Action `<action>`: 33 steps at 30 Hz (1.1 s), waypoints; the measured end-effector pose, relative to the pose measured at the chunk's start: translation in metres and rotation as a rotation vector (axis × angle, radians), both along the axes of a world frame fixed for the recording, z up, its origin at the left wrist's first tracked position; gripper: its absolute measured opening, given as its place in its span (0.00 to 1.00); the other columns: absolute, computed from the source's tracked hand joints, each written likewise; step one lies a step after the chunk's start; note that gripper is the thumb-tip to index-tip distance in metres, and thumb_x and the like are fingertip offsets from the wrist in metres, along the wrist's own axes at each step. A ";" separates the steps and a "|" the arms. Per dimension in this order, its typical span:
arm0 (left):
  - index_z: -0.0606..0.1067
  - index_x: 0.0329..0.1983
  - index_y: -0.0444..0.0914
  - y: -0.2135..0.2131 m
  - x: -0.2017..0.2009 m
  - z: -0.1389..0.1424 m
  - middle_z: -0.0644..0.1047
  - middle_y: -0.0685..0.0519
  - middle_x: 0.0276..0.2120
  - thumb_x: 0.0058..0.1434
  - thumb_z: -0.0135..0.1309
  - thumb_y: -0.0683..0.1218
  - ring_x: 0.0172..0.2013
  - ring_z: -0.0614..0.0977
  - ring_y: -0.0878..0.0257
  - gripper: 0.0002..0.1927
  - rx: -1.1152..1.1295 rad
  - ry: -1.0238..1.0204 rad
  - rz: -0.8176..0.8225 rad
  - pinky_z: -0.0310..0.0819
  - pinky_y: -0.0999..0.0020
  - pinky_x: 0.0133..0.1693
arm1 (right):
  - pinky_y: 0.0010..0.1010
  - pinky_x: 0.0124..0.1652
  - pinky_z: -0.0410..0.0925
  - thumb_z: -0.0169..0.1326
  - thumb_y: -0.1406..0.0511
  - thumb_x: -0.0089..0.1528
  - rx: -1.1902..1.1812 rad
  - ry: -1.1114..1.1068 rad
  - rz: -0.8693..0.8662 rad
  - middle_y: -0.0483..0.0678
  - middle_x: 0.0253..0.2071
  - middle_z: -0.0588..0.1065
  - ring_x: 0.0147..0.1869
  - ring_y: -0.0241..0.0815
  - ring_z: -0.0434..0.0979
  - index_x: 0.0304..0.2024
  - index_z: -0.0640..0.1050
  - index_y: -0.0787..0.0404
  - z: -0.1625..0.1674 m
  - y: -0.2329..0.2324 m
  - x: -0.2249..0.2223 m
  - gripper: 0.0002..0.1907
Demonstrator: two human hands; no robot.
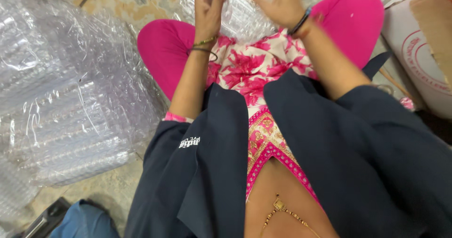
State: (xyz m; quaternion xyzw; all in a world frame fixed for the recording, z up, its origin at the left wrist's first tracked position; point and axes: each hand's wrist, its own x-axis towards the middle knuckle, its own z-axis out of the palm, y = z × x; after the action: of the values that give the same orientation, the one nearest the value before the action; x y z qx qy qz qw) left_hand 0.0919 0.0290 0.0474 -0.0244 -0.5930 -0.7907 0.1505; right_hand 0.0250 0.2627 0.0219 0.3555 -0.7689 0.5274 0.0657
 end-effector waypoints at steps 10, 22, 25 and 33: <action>0.56 0.74 0.32 0.071 -0.053 0.012 0.67 0.43 0.66 0.77 0.50 0.53 0.67 0.67 0.56 0.31 -0.075 0.055 -0.264 0.60 0.63 0.69 | 0.31 0.54 0.72 0.55 0.64 0.76 -0.731 -0.577 0.251 0.52 0.59 0.74 0.55 0.39 0.77 0.69 0.65 0.63 0.079 0.023 0.014 0.23; 0.57 0.72 0.31 0.148 -0.008 -0.062 0.69 0.36 0.62 0.59 0.58 0.47 0.58 0.75 0.38 0.40 -1.447 -0.422 -0.132 0.71 0.48 0.57 | 0.32 0.53 0.70 0.53 0.62 0.74 -0.949 -0.782 0.537 0.52 0.59 0.75 0.55 0.40 0.77 0.65 0.69 0.54 0.111 0.088 -0.018 0.18; 0.76 0.54 0.35 0.124 -0.021 -0.063 0.79 0.39 0.46 0.66 0.55 0.47 0.45 0.82 0.42 0.16 -1.434 -0.356 -0.122 0.77 0.48 0.48 | 0.34 0.55 0.71 0.56 0.62 0.73 -0.901 -0.736 0.508 0.53 0.58 0.75 0.55 0.40 0.77 0.66 0.68 0.53 0.111 0.093 -0.019 0.20; 0.79 0.33 0.40 0.039 -0.074 0.017 0.72 0.59 0.19 0.68 0.55 0.55 0.19 0.71 0.70 0.16 -0.337 -0.508 -0.377 0.64 0.73 0.20 | 0.32 0.52 0.70 0.59 0.65 0.74 -0.681 -0.675 0.312 0.53 0.59 0.74 0.55 0.41 0.78 0.70 0.64 0.58 0.094 0.096 -0.018 0.25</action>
State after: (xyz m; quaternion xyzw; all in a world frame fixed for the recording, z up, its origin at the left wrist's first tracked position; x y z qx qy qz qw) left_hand 0.0176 0.0681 0.0646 0.0394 -0.7187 -0.6764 -0.1563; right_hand 0.0070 0.3582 0.1163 0.2342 -0.4690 0.8375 -0.1541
